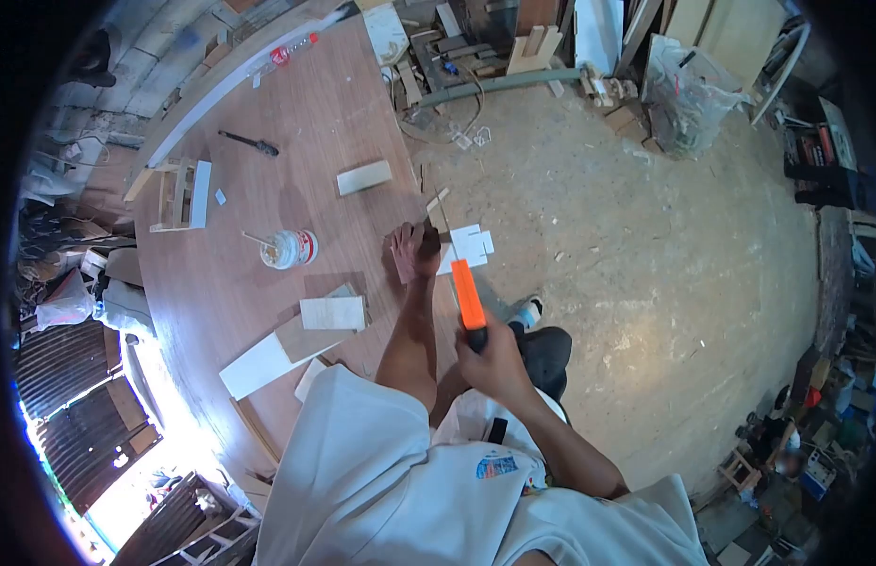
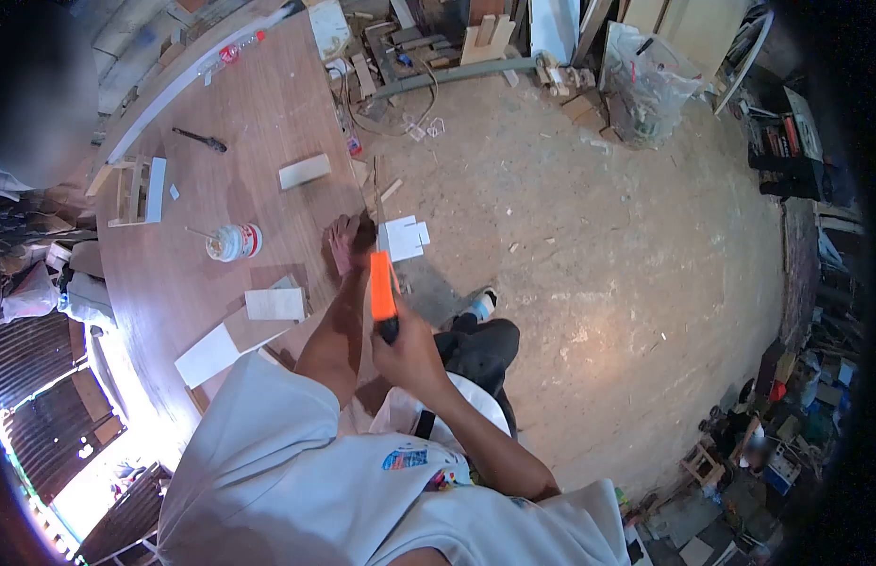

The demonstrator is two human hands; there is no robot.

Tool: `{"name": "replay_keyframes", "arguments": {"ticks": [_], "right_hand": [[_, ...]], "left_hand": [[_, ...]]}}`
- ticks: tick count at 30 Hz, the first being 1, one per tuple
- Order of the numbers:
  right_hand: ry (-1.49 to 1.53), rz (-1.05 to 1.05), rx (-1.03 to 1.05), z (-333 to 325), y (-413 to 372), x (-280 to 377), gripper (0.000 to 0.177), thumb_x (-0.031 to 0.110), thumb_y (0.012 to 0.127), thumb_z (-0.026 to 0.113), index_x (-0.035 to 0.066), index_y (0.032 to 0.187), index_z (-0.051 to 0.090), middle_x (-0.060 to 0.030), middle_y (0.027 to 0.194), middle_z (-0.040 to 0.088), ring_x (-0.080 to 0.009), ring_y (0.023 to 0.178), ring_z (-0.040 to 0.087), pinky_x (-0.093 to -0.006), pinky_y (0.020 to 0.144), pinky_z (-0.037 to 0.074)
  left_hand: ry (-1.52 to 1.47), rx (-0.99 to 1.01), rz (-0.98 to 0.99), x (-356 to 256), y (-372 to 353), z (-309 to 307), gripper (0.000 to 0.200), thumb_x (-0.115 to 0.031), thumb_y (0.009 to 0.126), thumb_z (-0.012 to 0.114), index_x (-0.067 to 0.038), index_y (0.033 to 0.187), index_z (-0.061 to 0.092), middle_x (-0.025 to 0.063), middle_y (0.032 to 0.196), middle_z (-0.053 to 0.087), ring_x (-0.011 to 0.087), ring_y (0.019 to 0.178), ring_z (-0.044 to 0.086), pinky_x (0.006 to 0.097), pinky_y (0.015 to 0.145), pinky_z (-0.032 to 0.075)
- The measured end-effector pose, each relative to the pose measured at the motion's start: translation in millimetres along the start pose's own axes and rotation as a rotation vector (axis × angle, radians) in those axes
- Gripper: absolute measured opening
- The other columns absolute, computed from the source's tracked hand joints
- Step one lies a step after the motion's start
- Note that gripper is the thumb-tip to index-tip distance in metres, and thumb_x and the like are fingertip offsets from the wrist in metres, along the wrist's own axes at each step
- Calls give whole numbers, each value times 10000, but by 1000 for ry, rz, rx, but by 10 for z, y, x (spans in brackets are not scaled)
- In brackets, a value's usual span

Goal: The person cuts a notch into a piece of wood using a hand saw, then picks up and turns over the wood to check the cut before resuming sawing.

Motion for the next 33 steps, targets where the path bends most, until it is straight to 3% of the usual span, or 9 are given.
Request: {"name": "replay_keyframes", "arguments": {"ticks": [3,6,8,10,13,18,25,30,33], "right_hand": [[-107,-76,-26,-30,61,-343,111,37,809,558,-24,899,539,-127,694,549,-145,657,519,-333,597,438],[-38,-11,25,194,980,-601,113,68,819,556,-17,892,535,-121,685,541,-141,640,507,-333,588,434],[-58,-38,23,259,960,-629,123,79,825,553,-18,898,534,-126,684,540,-142,647,516,-333,591,437],[-99,-111,-36,225,652,-538,123,57,817,551,-16,914,532,-128,685,538,-145,675,541,-333,615,447],[-62,-6,-19,-13,48,-145,123,18,799,556,-16,915,533,-123,696,547,-150,699,559,-333,640,452],[37,-89,-17,232,917,-752,100,3,777,572,-10,857,515,-106,660,506,-160,615,480,-329,594,421],[-8,8,-5,36,-37,-431,97,18,811,572,-19,899,552,-131,673,532,-133,636,500,-317,602,433],[-62,-48,-35,178,959,-649,120,-2,784,557,-25,902,551,-125,665,537,-142,643,509,-328,591,429],[-91,-54,-17,217,754,-512,116,-6,777,548,-18,892,547,-132,678,539,-160,639,519,-331,605,435]], "left_hand": [[21,66,-29,136,-61,218,94,-183,791,587,-90,800,593,99,812,549,288,896,532,411,834,423],[-17,72,0,-1,12,30,97,-185,795,578,-92,816,599,101,852,564,289,909,534,415,844,424],[-56,89,-16,31,-39,-48,97,-183,797,573,-91,809,602,102,867,569,290,912,535,418,847,424],[125,-125,113,-24,-20,-12,98,-182,793,577,-88,785,604,104,888,574,296,914,537,421,849,425],[6,-5,2,-36,-5,-39,114,-194,791,587,-84,768,604,110,884,572,301,916,538,424,859,422],[37,55,-37,52,0,101,119,-197,787,592,-79,775,604,113,888,572,304,913,540,438,857,425],[56,-63,77,150,-211,146,102,-171,773,584,-76,786,615,115,846,570,311,889,543,436,863,416],[-4,51,30,-10,53,28,111,-180,779,581,-81,812,618,107,834,565,300,875,539,424,848,416],[0,34,31,4,-27,-28,99,-164,780,574,-77,798,617,106,832,565,295,876,537,422,844,414]]}}
Point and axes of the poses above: each hand's wrist, its own y-axis towards the middle knuckle, its own z-axis out of the palm, x = y × z, the point moved 2 cm from there along y, towards the middle knuckle
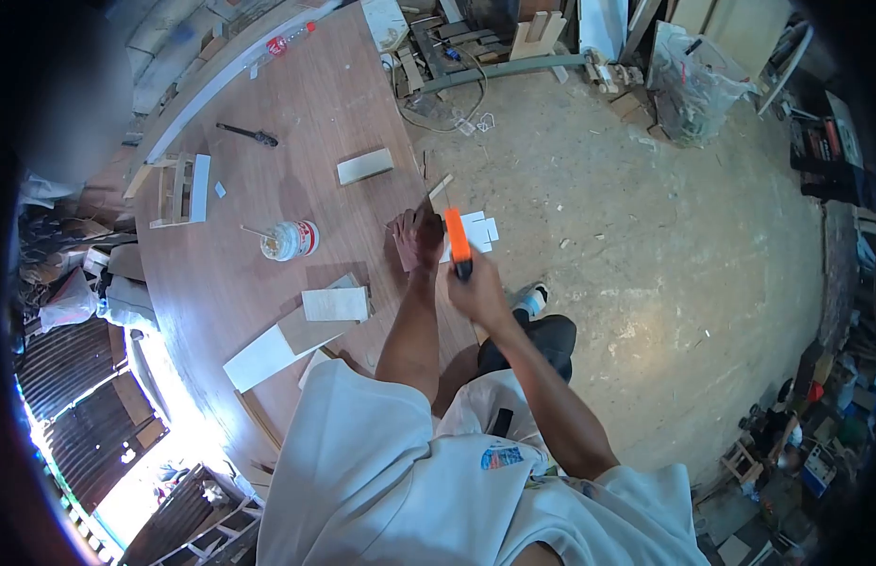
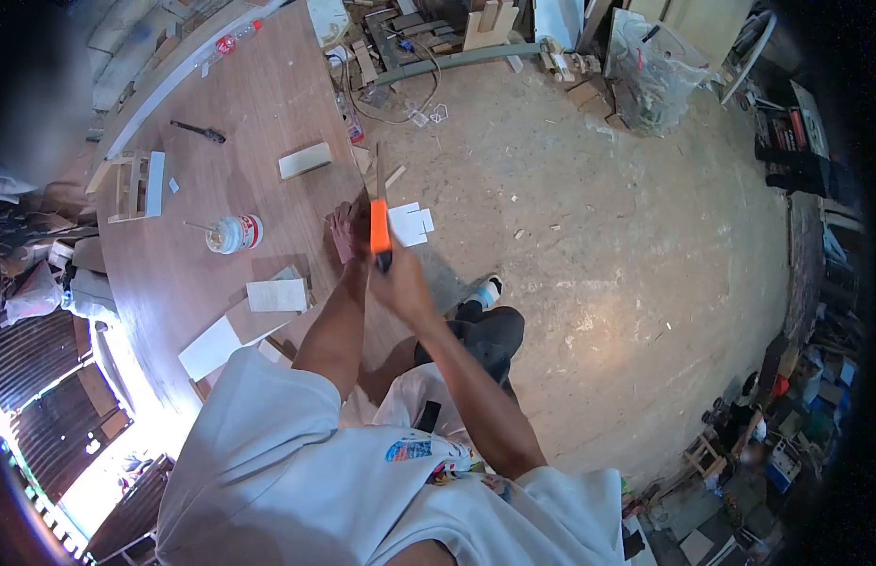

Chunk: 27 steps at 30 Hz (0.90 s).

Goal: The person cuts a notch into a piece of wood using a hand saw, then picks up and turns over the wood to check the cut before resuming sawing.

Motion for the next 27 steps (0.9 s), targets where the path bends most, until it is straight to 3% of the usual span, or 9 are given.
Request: {"name": "replay_keyframes", "arguments": {"ticks": [3,6,9,13,14,15,19,22,27], "right_hand": [[70,70,10,-284,-774,352,77,-10,776,547,-20,848,523,-132,730,551,-171,678,538,-326,637,441],[69,14,-11,-282,-774,106,78,-28,774,546,-25,847,518,-120,718,539,-149,686,519,-322,633,436],[51,-1,-6,16,65,-203,82,-7,784,543,-20,862,522,-120,685,525,-136,664,485,-323,618,433],[67,164,27,-114,-280,44,81,3,788,544,-17,863,519,-99,678,509,-133,665,491,-308,616,429],[94,94,28,-209,-519,234,79,0,786,550,-14,857,518,-86,674,505,-127,662,491,-305,614,428],[120,75,26,-286,-820,347,78,-3,784,556,-10,852,518,-74,670,500,-121,660,490,-301,612,427],[59,72,17,-326,-661,173,66,-14,779,551,-1,814,497,-59,659,483,-118,648,483,-283,605,417],[38,110,66,-244,-272,277,62,-14,780,553,-10,820,505,-68,662,493,-131,640,487,-287,607,420],[106,34,2,-533,-1003,702,92,-12,777,551,-13,862,517,-76,703,504,-132,661,489,-283,620,419]], "left_hand": [[14,-3,-4,1,69,43,89,-151,779,570,-78,802,615,103,829,564,291,874,537,417,839,415],[8,2,12,14,62,65,81,-141,775,566,-80,799,614,101,832,564,291,874,538,410,833,421],[-30,65,-14,4,91,82,81,-148,765,571,-85,787,616,102,843,566,288,890,538,419,839,421],[21,49,-38,28,5,71,101,-178,778,580,-91,817,614,96,871,567,290,921,535,422,852,423],[54,71,-32,76,62,128,114,-190,788,581,-92,835,612,96,882,566,292,930,533,423,856,425],[127,-210,117,186,-35,281,126,-201,799,572,-86,833,609,101,892,564,303,927,532,422,858,429],[29,38,-69,-12,96,47,93,-163,780,584,-74,807,596,109,870,562,305,906,532,419,854,430],[13,-33,-41,2,86,45,98,-166,785,580,-71,806,596,106,855,562,300,912,531,415,846,429],[6,23,-44,27,53,105,129,-187,788,570,-72,827,614,101,837,563,290,891,538,418,841,417]]}}
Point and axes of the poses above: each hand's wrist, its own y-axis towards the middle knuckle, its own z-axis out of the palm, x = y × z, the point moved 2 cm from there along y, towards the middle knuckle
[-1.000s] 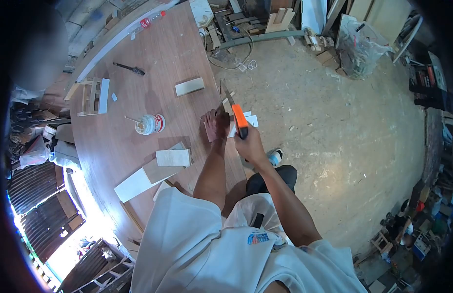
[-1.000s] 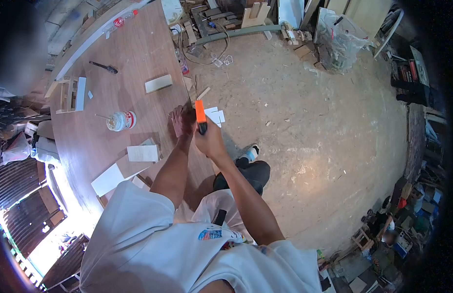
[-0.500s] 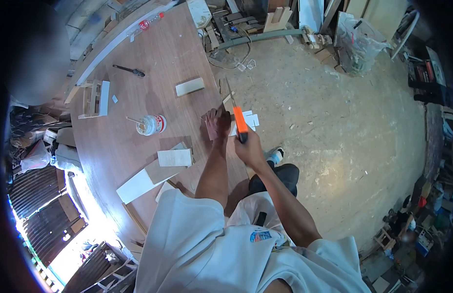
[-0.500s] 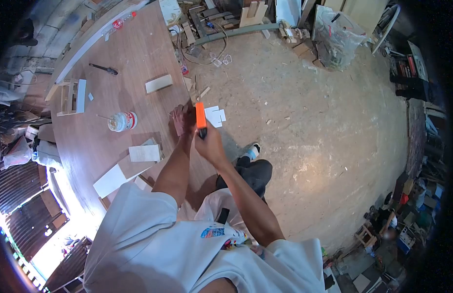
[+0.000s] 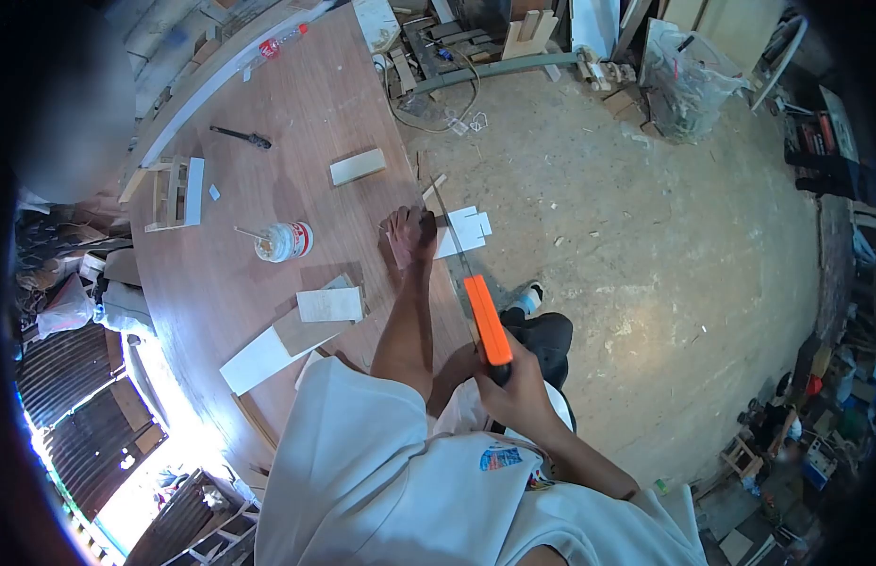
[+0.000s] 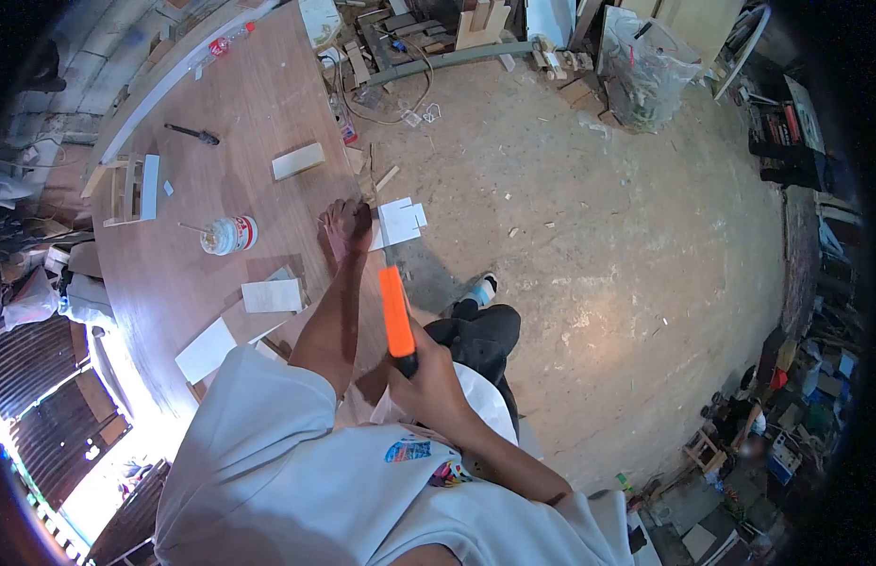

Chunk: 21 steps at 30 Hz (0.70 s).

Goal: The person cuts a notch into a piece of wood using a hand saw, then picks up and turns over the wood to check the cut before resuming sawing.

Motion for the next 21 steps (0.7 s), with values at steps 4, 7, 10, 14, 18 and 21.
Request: {"name": "replay_keyframes", "arguments": {"ticks": [4,7,10,14,18,21], "right_hand": [[-15,9,35,225,603,-978,108,-18,770,552,-14,874,521,-62,714,506,-140,668,489,-298,629,423],[34,-12,69,421,1050,-826,101,-15,771,547,-13,866,512,-65,708,490,-148,662,480,-305,631,425],[-92,4,9,259,524,-394,81,2,790,553,-6,856,506,-74,681,475,-128,653,470,-297,611,416],[-59,48,45,110,321,-477,83,12,796,558,-13,857,507,-90,659,493,-127,641,470,-295,600,413],[-96,54,48,341,880,-556,89,-15,788,545,-18,872,516,-76,656,496,-122,640,476,-289,597,413],[-50,81,44,121,346,-294,111,-12,789,545,-22,899,534,-76,658,499,-124,645,488,-282,609,422]], "left_hand": [[7,27,58,9,30,3,139,-186,782,575,-79,851,630,100,828,566,289,857,541,416,841,408],[101,13,58,33,47,48,120,-173,784,569,-81,837,627,101,824,569,287,854,539,415,836,410],[16,-70,61,-32,57,-30,84,-160,784,571,-82,787,604,102,819,567,284,855,539,405,828,418],[27,-15,30,0,32,26,86,-159,783,578,-80,749,587,97,822,569,291,864,539,403,810,430],[-29,-32,19,-51,26,-74,85,-158,783,578,-81,751,596,92,832,576,286,875,541,406,810,432],[36,-21,5,-38,91,-33,80,-157,778,580,-82,784,608,96,846,579,287,883,541,406,829,430]]}}
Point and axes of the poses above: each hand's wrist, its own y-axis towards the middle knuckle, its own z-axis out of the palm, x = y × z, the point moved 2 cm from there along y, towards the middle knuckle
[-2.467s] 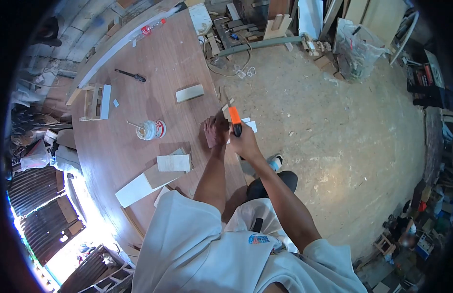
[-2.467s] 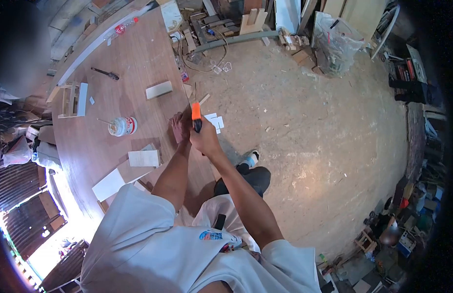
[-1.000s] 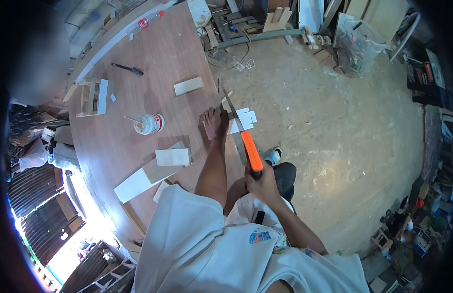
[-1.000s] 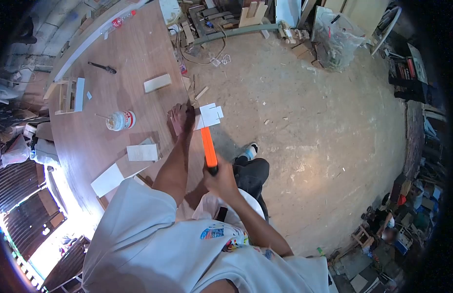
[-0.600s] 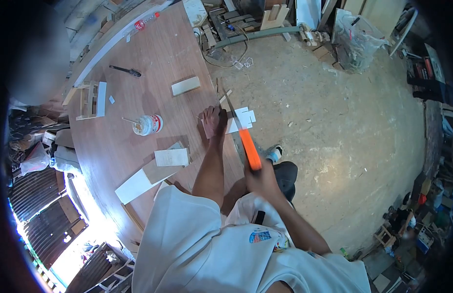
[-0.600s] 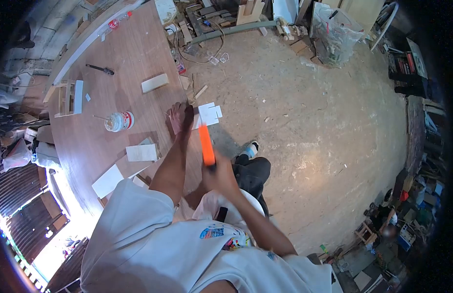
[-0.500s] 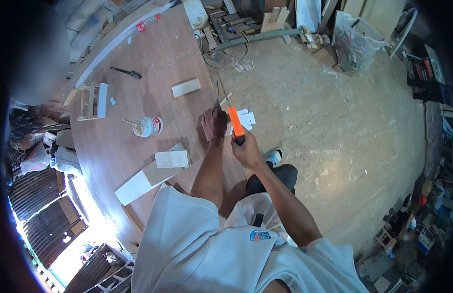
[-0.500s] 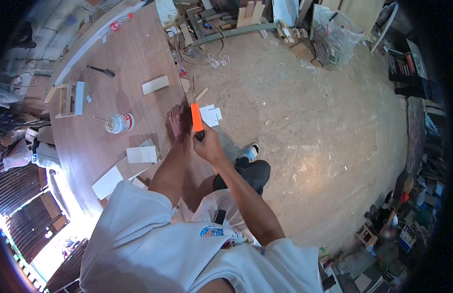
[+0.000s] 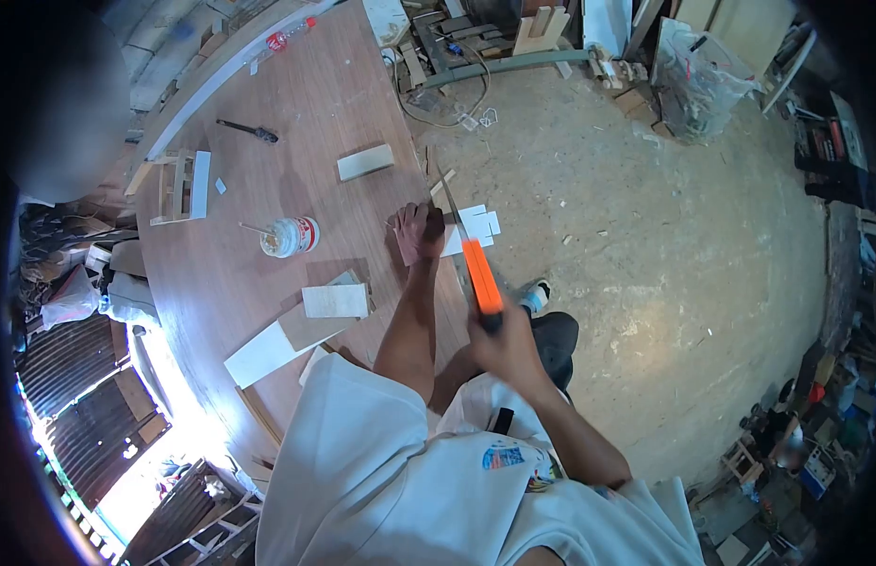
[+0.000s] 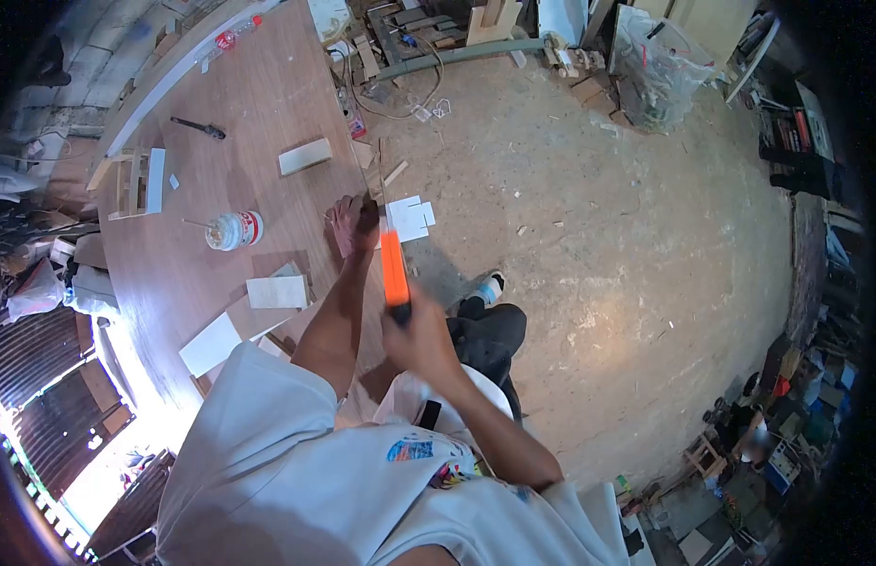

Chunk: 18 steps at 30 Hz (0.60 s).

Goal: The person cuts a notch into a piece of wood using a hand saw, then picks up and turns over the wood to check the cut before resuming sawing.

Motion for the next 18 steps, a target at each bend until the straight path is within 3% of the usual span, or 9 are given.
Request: {"name": "replay_keyframes", "arguments": {"ticks": [3,5,6,7,9,11,12,14,18], "right_hand": [[56,-83,-39,-94,-337,156,123,-9,791,557,-21,913,549,-67,678,520,-115,656,497,-275,619,430],[11,-8,-60,30,117,-418,104,-8,786,568,-14,889,557,-62,686,533,-109,648,483,-282,611,428],[46,-76,5,118,393,-647,90,1,788,567,-16,876,558,-76,671,529,-110,640,475,-291,599,424],[79,-155,79,188,629,-734,77,10,790,567,-17,862,558,-89,655,525,-111,632,468,-299,588,420],[18,-157,25,196,861,-539,70,17,792,567,-16,851,553,-76,642,516,-105,627,458,-299,576,413],[-53,-124,-99,147,554,-446,61,27,791,570,-14,820,536,-26,636,514,-89,608,442,-291,548,395],[-48,-167,-100,111,633,-416,61,27,791,570,-14,820,536,-26,636,514,-89,608,442,-291,548,395],[36,32,-80,28,423,-561,151,48,774,598,-15,899,541,-107,666,528,-174,631,533,-341,591,438],[326,265,16,-95,677,-92,134,102,842,600,12,913,531,-41,633,510,-128,548,553,-309,465,429]], "left_hand": [[8,51,1,3,-46,19,100,-163,771,585,-80,818,613,103,851,576,291,903,541,412,855,424],[-57,16,82,-15,-54,-40,109,-166,770,581,-77,825,611,111,856,573,297,920,542,420,878,416],[-57,20,90,-3,-94,-21,109,-166,770,581,-77,825,611,111,856,573,297,920,542,420,878,416],[-10,-22,20,53,-119,45,113,-175,771,577,-81,823,612,112,857,574,294,926,541,420,883,411],[23,-82,-41,263,-49,452,117,-184,773,574,-85,822,614,112,858,574,292,931,541,421,887,405],[-489,60,-126,619,-339,912,113,-193,766,568,-93,800,608,104,858,574,280,928,541,420,871,404],[-492,22,-103,418,-8,666,113,-193,766,568,-93,800,608,104,858,574,280,928,541,420,871,404],[-71,130,162,20,-46,78,109,-206,756,570,-99,763,590,93,860,580,266,916,544,421,848,405],[-66,51,205,-46,-33,35,93,-174,742,581,-84,726,564,94,819,572,270,826,554,423,787,415]]}}
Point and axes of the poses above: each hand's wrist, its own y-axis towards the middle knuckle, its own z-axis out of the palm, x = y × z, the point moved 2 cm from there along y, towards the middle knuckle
